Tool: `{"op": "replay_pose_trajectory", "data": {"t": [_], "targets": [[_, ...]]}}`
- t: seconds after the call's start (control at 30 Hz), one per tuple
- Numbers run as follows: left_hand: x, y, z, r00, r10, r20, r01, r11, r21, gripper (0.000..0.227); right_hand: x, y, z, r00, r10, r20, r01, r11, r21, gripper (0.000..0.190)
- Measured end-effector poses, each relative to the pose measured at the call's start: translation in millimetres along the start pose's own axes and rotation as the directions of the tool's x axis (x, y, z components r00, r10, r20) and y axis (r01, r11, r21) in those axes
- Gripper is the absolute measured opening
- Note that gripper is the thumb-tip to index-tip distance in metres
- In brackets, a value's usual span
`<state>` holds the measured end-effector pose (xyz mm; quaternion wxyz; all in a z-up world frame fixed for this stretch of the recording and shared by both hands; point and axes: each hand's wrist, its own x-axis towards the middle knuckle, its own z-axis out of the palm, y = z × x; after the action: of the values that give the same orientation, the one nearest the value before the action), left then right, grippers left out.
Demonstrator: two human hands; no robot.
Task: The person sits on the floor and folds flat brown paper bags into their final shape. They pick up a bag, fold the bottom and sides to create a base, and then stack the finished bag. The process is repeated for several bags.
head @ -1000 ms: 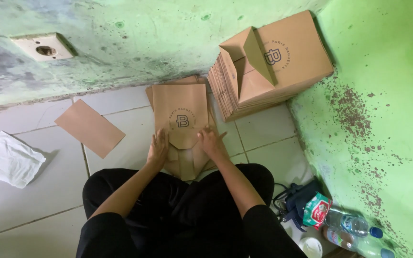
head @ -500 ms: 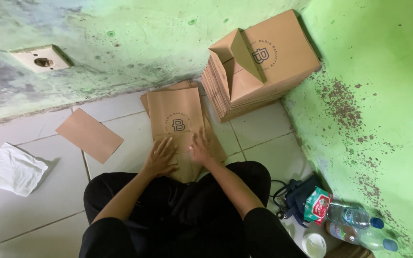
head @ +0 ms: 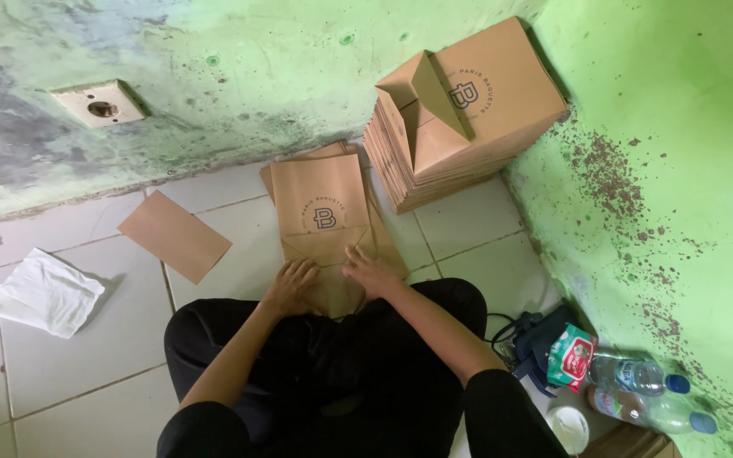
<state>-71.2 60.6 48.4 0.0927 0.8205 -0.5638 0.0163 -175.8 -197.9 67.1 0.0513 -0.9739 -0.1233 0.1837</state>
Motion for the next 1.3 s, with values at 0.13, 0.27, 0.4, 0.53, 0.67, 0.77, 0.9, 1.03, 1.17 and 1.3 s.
{"op": "replay_pose_trajectory", "data": {"t": [0.13,0.27,0.4,0.53,0.67,0.77,0.9,1.03,1.17,1.3], "targets": [[-2,-6,11,1.000,-0.013,0.025,0.015,0.999,-0.050,0.088,0,-10,-25,0.993,0.040,0.115,-0.041,0.999,0.011,0.068],[-5,-7,-18,0.992,-0.004,0.125,0.016,0.996,-0.091,0.094,-14,-17,-55,0.978,0.015,0.209,0.010,0.992,-0.122,0.086],[-4,-4,-16,0.984,-0.037,0.175,0.054,0.994,-0.097,0.088,-10,-7,-23,0.991,-0.094,0.092,0.119,0.942,-0.315,0.098],[-4,3,-35,0.959,-0.110,0.262,0.105,0.994,0.031,0.075,-13,-14,-47,0.987,-0.148,-0.065,0.128,0.960,-0.248,0.074],[-2,-7,-43,0.964,-0.163,0.212,0.178,0.983,-0.053,0.061,-7,-4,-55,0.974,-0.055,-0.219,0.087,0.987,0.138,0.056],[1,-14,-18,0.969,-0.173,0.174,0.186,0.981,-0.061,0.059,-7,-5,-52,0.991,0.025,-0.128,-0.012,0.994,0.106,0.059],[5,-13,-19,0.973,-0.164,0.159,0.179,0.980,-0.084,0.056,2,2,-35,0.985,0.021,-0.173,-0.007,0.997,0.078,0.040],[7,-17,-18,0.988,-0.154,0.020,0.155,0.984,-0.093,0.050,7,3,-46,0.959,0.005,-0.282,0.042,0.986,0.161,0.030],[15,-15,-41,0.987,-0.134,-0.093,0.120,0.983,-0.136,0.040,-2,-8,-92,0.968,0.009,-0.249,0.048,0.974,0.222,0.027],[19,-27,-15,0.993,-0.120,-0.022,0.114,0.975,-0.189,0.047,6,9,-71,0.989,0.010,-0.151,0.043,0.938,0.344,0.034]]}}
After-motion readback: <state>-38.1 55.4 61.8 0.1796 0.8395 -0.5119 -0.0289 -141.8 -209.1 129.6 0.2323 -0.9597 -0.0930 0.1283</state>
